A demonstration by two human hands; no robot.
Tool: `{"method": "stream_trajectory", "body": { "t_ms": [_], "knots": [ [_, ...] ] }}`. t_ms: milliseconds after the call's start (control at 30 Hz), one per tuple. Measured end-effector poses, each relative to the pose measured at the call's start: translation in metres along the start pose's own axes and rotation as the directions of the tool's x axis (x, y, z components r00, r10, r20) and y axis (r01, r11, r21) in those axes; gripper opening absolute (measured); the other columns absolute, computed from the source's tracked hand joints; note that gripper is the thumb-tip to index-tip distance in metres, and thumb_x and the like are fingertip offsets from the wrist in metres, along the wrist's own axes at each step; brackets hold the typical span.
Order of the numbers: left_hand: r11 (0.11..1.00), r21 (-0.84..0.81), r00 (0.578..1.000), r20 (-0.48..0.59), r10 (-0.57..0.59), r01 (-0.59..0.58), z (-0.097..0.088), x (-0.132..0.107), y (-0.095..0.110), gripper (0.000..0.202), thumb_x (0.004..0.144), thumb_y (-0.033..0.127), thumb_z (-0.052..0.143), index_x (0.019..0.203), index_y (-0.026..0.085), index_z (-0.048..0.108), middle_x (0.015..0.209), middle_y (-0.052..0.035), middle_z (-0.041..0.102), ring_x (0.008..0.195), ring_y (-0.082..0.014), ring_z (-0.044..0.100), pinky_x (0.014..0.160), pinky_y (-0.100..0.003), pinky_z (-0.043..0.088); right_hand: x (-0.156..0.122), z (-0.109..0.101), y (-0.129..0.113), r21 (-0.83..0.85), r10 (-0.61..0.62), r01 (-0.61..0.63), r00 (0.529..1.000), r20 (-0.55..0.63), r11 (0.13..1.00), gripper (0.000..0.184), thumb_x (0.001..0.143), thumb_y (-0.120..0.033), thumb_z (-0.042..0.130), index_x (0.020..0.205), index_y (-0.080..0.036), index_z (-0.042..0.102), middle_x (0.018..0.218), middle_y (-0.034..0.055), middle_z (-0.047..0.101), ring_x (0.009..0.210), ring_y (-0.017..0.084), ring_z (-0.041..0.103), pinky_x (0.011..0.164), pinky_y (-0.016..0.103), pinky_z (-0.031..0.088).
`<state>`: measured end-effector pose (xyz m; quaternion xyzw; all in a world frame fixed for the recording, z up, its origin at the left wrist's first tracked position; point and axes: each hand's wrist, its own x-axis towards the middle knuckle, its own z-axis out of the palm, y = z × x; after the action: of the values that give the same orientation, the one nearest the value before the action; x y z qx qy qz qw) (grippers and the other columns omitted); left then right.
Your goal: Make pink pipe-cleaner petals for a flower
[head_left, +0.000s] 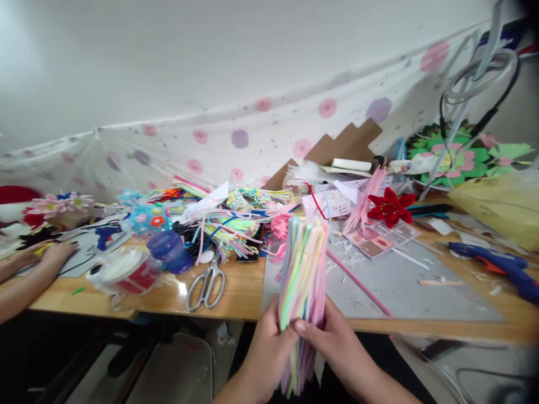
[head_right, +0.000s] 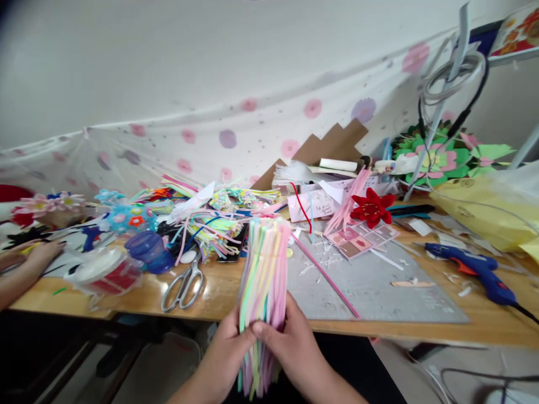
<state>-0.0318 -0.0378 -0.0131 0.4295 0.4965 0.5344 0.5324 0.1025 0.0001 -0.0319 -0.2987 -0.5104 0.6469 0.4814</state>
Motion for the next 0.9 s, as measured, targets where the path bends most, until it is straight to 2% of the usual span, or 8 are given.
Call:
{"method": "stream_trajectory", "body": {
  "t_ms": [167,300,400,533,633,700,800,900],
  "knots": [
    [0.986,-0.166,0.988,0.152,-0.006,0.031,-0.006,-0.003,-0.002,0.034,0.080,0.028,0.067,0.113,0.021,0.064,0.107,-0.0071,0.068,0.101,-0.0248,0.059,0.092,-0.035,0.044,-0.005,-0.004,0.008,0.114,0.083,-0.078,0.996,-0.041,0.990,0.038,0.075,-0.040,0.073,0.103,-0.017,0.062,0.098,0.0091,0.068,0.090,0.027,0.061,0.083,0.038,0.048],
    [0.992,-0.116,0.994,0.102,-0.046,0.058,-0.008,0.001,-0.002,0.033,0.076,0.021,0.068,0.108,0.016,0.063,0.101,-0.0076,0.070,0.095,-0.0241,0.061,0.086,-0.034,0.046,-0.004,-0.006,0.013,0.187,0.149,-0.132,0.985,-0.082,0.973,0.038,0.070,-0.031,0.077,0.103,-0.017,0.065,0.097,0.0083,0.069,0.090,0.028,0.063,0.083,0.038,0.049],
    [0.998,-0.015,0.997,0.033,-0.063,0.064,-0.008,0.005,-0.003,0.034,0.074,0.016,0.068,0.107,0.013,0.062,0.099,-0.0082,0.070,0.093,-0.0245,0.061,0.085,-0.035,0.047,-0.003,-0.007,0.017,0.264,0.161,-0.144,0.986,-0.045,0.954,0.039,0.069,-0.028,0.077,0.105,-0.017,0.065,0.098,0.0080,0.069,0.093,0.028,0.063,0.086,0.039,0.048],
    [0.996,0.086,0.999,-0.041,-0.032,0.035,-0.003,0.010,-0.001,0.033,0.074,0.012,0.062,0.107,0.012,0.060,0.096,-0.0081,0.070,0.089,-0.0234,0.061,0.085,-0.035,0.047,-0.005,-0.002,0.019,0.323,0.136,-0.137,0.990,0.028,0.937,0.047,0.070,-0.033,0.076,0.113,-0.019,0.061,0.107,0.0084,0.067,0.101,0.029,0.060,0.091,0.040,0.045],
    [0.995,0.100,1.000,-0.010,-0.009,0.010,-0.001,0.010,0.001,0.034,0.074,0.010,0.061,0.107,0.014,0.060,0.098,-0.0062,0.068,0.091,-0.0219,0.060,0.085,-0.033,0.046,-0.006,0.002,0.021,0.256,0.136,-0.117,0.989,-0.055,0.960,0.055,0.067,-0.037,0.079,0.115,-0.019,0.058,0.108,0.0096,0.067,0.101,0.029,0.060,0.090,0.040,0.046],
    [0.999,0.036,0.999,0.048,-0.020,0.018,-0.002,0.008,0.000,0.036,0.074,0.011,0.061,0.109,0.017,0.059,0.099,-0.0047,0.067,0.091,-0.0209,0.059,0.085,-0.032,0.045,-0.006,0.002,0.021,0.215,0.148,-0.119,0.981,-0.124,0.969,0.055,0.066,-0.037,0.080,0.113,-0.018,0.058,0.103,0.0093,0.068,0.096,0.028,0.062,0.086,0.039,0.048],
    [0.988,-0.139,0.989,0.141,-0.042,0.061,-0.008,0.007,-0.005,0.030,0.074,0.016,0.064,0.104,0.016,0.061,0.093,-0.0034,0.066,0.089,-0.0195,0.057,0.082,-0.030,0.043,-0.004,-0.001,0.019,0.206,0.157,-0.124,0.975,-0.156,0.971,0.045,0.067,-0.033,0.079,0.106,-0.017,0.061,0.097,0.0082,0.069,0.089,0.027,0.064,0.082,0.037,0.050],
    [0.982,-0.176,0.987,0.156,-0.038,0.066,-0.012,0.008,-0.009,0.021,0.077,0.026,0.066,0.094,0.014,0.064,0.088,-0.0034,0.064,0.087,-0.0178,0.056,0.079,-0.028,0.041,-0.003,-0.005,0.015,0.254,0.202,-0.155,0.964,-0.174,0.955,0.037,0.064,-0.024,0.080,0.096,-0.016,0.064,0.088,0.0068,0.071,0.081,0.027,0.066,0.076,0.037,0.053]
  ]
}}
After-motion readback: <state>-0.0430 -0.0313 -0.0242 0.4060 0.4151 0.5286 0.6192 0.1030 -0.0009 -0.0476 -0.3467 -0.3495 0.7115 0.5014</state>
